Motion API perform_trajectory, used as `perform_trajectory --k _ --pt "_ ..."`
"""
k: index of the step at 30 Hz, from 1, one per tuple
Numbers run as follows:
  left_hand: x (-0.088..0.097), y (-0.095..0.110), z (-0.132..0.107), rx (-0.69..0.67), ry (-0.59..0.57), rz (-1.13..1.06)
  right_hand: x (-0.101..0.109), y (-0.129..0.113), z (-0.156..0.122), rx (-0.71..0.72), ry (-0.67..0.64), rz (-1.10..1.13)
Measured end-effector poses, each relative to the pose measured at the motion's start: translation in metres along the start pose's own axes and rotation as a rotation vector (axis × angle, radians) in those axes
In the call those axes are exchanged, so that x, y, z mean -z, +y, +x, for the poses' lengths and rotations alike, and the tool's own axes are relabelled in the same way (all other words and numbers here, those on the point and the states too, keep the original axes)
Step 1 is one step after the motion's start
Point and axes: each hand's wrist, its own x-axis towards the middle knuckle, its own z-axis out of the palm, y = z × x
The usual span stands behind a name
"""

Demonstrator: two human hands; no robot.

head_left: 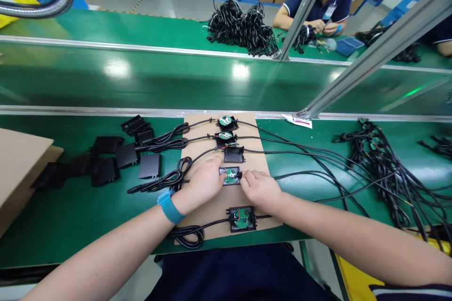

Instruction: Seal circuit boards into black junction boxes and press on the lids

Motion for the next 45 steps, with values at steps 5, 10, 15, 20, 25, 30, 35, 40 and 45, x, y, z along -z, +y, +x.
perform_trajectory --k 5,10,15,20,25,30,35,40,45 --pt "0.002 0.002 -0.002 0.019 -0.011 -0.013 0.000 -0.009 0.003 -0.017 -0.138 0.001" --pt "0.001 0.001 -0.002 0.014 -0.006 -0.060 0.006 -0.004 0.003 0.009 -0.299 0.097" --pt "0.001 -0.002 -0.001 -0.030 -0.014 -0.085 0.019 0.017 0.011 -0.292 -0.215 0.528" --pt "0.004 0.000 -0.001 0.015 -0.054 -0.043 0.013 0.022 0.035 -0.665 -0.382 0.789" --pt "0.003 -0.001 -0.001 -0.001 -0.050 -0.032 0.015 0.019 0.057 -0.662 -0.608 0.637" --pt "-0.006 -0.007 0.002 -0.042 -0.017 -0.041 0.032 0.005 0.068 -0.579 -0.688 0.471" --pt "-0.008 -0.008 0.003 -0.032 -0.015 -0.018 0.025 0.011 0.068 -0.627 -0.700 0.526" --pt "-0.007 -0.006 0.002 -0.009 -0.017 -0.004 0.016 0.017 0.071 -0.688 -0.740 0.555" --pt "-0.006 -0.006 0.003 -0.008 -0.024 0.004 0.024 0.017 0.066 -0.614 -0.718 0.528"
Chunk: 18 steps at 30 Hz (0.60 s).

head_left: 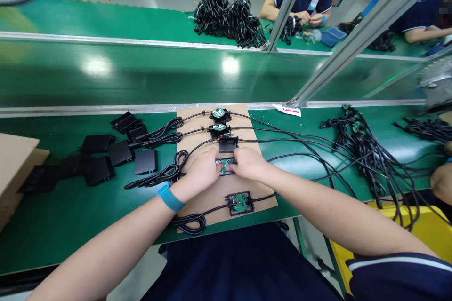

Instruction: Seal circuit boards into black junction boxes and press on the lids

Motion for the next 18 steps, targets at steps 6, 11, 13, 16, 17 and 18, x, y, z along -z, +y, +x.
perform_trajectory --k 6,11,13,16,17,18 --pt "-0.001 0.001 -0.001 0.001 0.004 0.018 -0.003 0.038 -0.011 0.267 0.014 0.137" --pt "-0.002 0.002 -0.002 0.026 -0.026 0.017 -0.012 0.037 -0.008 0.454 0.098 -0.060" --pt "-0.002 0.003 -0.002 0.022 -0.025 0.017 -0.015 0.029 -0.009 0.522 0.131 -0.209" --pt "0.001 0.005 -0.004 0.014 -0.022 0.017 -0.015 0.020 -0.014 0.560 0.158 -0.367" --pt "0.002 0.006 -0.005 0.011 -0.025 0.016 -0.014 0.018 -0.017 0.556 0.150 -0.386" --pt "0.004 0.006 -0.007 0.006 -0.029 0.016 -0.012 0.018 -0.020 0.543 0.141 -0.388"
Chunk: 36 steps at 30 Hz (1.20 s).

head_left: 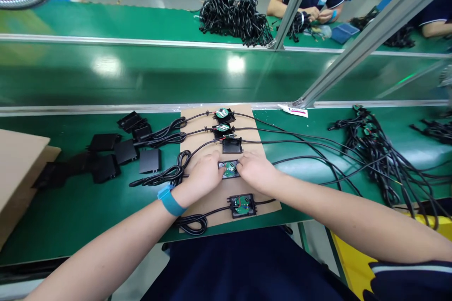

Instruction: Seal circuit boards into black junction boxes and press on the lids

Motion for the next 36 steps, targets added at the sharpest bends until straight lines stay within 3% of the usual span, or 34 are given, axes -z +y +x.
perform_trajectory --k 2,5,8,13,19,26,30,36 --pt "0.004 0.001 -0.005 -0.012 -0.003 0.002 0.006 -0.002 -0.006 -0.071 0.003 0.029" --pt "0.011 -0.003 -0.016 -0.055 0.009 0.009 0.013 -0.006 -0.014 -0.169 0.120 0.107" --pt "0.018 -0.013 -0.027 -0.102 0.001 0.028 0.009 -0.012 -0.018 -0.094 0.211 0.193" --pt "0.023 -0.029 -0.031 -0.122 -0.087 0.003 -0.014 -0.013 -0.012 -0.009 0.231 0.238" --pt "0.019 -0.039 -0.027 -0.239 -0.034 -0.023 -0.027 -0.008 -0.010 -0.001 0.298 0.345" --pt "0.004 -0.032 -0.029 -0.270 0.007 -0.125 -0.029 -0.009 -0.010 -0.032 0.329 0.388" --pt "-0.002 -0.027 -0.031 -0.243 0.005 0.002 -0.030 -0.008 -0.011 -0.009 0.334 0.338" --pt "-0.007 -0.018 -0.036 -0.147 -0.064 0.352 -0.025 -0.014 -0.012 0.014 0.218 0.187"
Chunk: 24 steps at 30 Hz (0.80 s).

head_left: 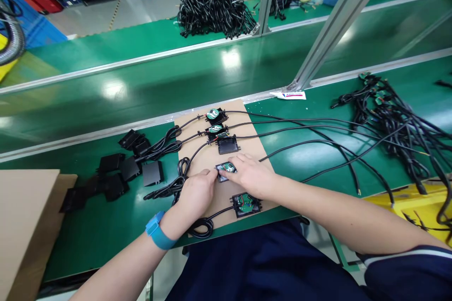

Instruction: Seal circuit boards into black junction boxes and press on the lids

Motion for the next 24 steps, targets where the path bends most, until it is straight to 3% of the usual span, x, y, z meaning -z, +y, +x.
perform_trajectory --k 7,12,15,17,21,24 --pt "-0.003 0.005 0.004 -0.051 -0.051 0.182 0.009 -0.008 0.009 -0.065 -0.111 0.019" --pt "0.005 0.007 -0.004 -0.121 -0.060 0.160 0.015 -0.013 0.004 -0.059 -0.138 0.113" --pt "0.017 0.003 -0.009 -0.216 0.027 0.074 0.019 -0.013 -0.005 -0.040 -0.103 0.223" --pt "0.028 -0.003 -0.004 -0.248 0.125 -0.003 0.023 -0.006 -0.007 -0.052 -0.011 0.281" --pt "0.040 -0.018 0.033 -0.167 0.395 -0.052 0.028 0.026 0.007 -0.264 0.268 0.221" --pt "0.036 -0.028 0.066 -0.072 0.406 -0.072 0.020 0.053 0.025 -0.419 0.288 0.163"
